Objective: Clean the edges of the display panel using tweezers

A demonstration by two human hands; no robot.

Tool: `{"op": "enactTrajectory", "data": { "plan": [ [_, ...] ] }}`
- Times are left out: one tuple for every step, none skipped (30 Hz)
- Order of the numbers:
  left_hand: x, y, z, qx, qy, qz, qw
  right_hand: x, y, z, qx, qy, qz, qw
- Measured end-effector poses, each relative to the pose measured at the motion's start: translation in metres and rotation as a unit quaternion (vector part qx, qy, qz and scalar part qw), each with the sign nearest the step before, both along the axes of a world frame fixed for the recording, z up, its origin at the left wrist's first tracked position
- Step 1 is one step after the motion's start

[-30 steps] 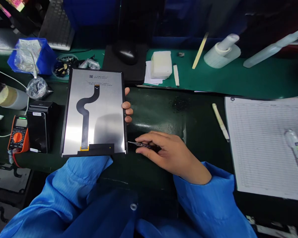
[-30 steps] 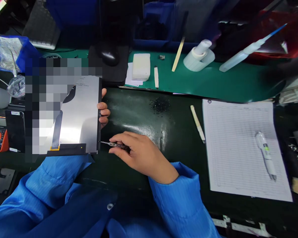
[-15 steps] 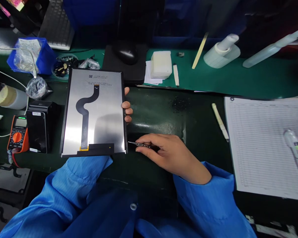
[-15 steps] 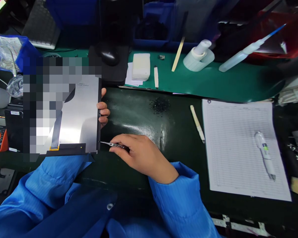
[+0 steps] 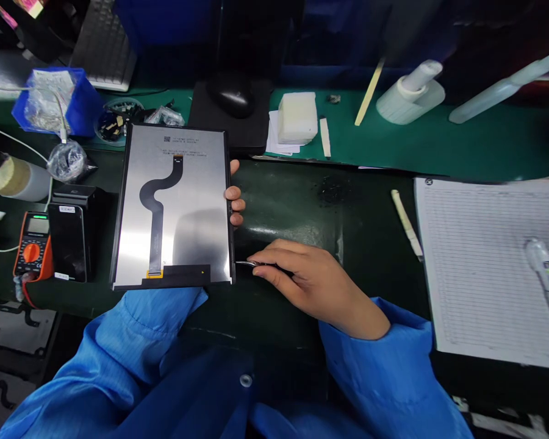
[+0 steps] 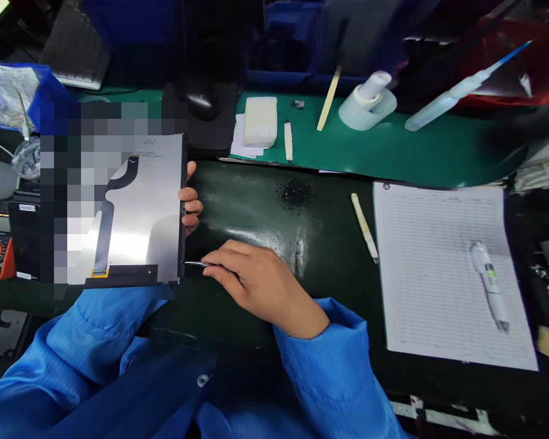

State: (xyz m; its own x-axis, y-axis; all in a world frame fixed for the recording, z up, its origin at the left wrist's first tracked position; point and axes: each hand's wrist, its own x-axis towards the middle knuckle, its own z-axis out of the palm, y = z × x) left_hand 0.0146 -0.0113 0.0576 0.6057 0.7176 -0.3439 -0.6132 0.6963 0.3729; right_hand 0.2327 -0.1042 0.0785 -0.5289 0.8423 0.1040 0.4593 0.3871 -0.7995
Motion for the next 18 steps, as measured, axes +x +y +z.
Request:
{"op": "enactTrajectory", "data": {
  "plan": [
    [-0.0004,0.0003,0.0012,0.008,-0.013,-0.015,1.0,0.0001,-0.0001,-0.0001,0.001,0.0,0.004,1.0],
    [-0.001,0.0009,0.002,0.014,-0.024,-0.028,0.999,0.0002,-0.0004,-0.0001,-0.002,-0.001,0.006,1.0],
    [-0.0019,0.0015,0.0023,0.018,-0.034,-0.038,0.999,0.0002,-0.0008,0.0001,-0.009,-0.003,0.004,1.0],
    [-0.0029,0.0023,0.0022,0.02,-0.041,-0.046,0.998,0.0,-0.0012,0.0004,-0.018,-0.005,-0.001,1.0],
    [-0.0039,0.0031,0.0018,0.023,-0.047,-0.052,0.997,-0.0001,-0.0015,0.0008,-0.025,-0.006,-0.008,1.0],
    [-0.0047,0.004,0.0011,0.025,-0.051,-0.057,0.997,-0.0004,-0.0015,0.0012,-0.028,-0.005,-0.012,1.0],
    [-0.0054,0.0047,0.0002,0.028,-0.053,-0.06,0.996,-0.0007,-0.0014,0.0016,-0.027,-0.003,-0.013,1.0],
    [-0.006,0.0054,-0.0008,0.03,-0.055,-0.061,0.996,-0.0009,-0.001,0.0019,-0.021,0.0,-0.011,1.0],
    [-0.0064,0.0059,-0.0017,0.033,-0.055,-0.063,0.996,-0.0011,-0.0006,0.0021,-0.012,0.004,-0.007,1.0],
    [-0.0067,0.0062,-0.0025,0.034,-0.056,-0.065,0.996,-0.0012,-0.0002,0.0022,-0.002,0.007,-0.004,1.0],
    [-0.007,0.0063,-0.0031,0.035,-0.057,-0.068,0.995,-0.0011,0.0001,0.0022,0.006,0.009,-0.001,1.0],
    [-0.0072,0.0062,-0.0035,0.034,-0.061,-0.07,0.995,-0.001,0.0002,0.0021,0.008,0.01,0.001,1.0],
    [-0.0074,0.006,-0.0037,0.034,-0.066,-0.071,0.995,-0.0009,0.0,0.0019,0.005,0.009,0.002,1.0],
    [-0.0075,0.0056,-0.0038,0.032,-0.071,-0.07,0.995,-0.0007,-0.0003,0.0016,-0.002,0.007,0.0,1.0],
    [-0.0076,0.0052,-0.0037,0.03,-0.077,-0.066,0.994,-0.0006,-0.0008,0.0013,-0.012,0.004,-0.004,1.0],
    [-0.0074,0.0048,-0.0034,0.026,-0.085,-0.062,0.994,-0.0006,-0.0013,0.001,-0.022,0.001,-0.008,1.0],
    [-0.0072,0.0043,-0.0032,0.022,-0.09,-0.06,0.994,-0.0007,-0.0016,0.0007,-0.027,0.0,-0.01,1.0],
    [-0.0069,0.004,-0.0029,0.018,-0.09,-0.058,0.994,-0.0008,-0.0016,0.0005,-0.027,0.003,-0.009,1.0]
  ]
}}
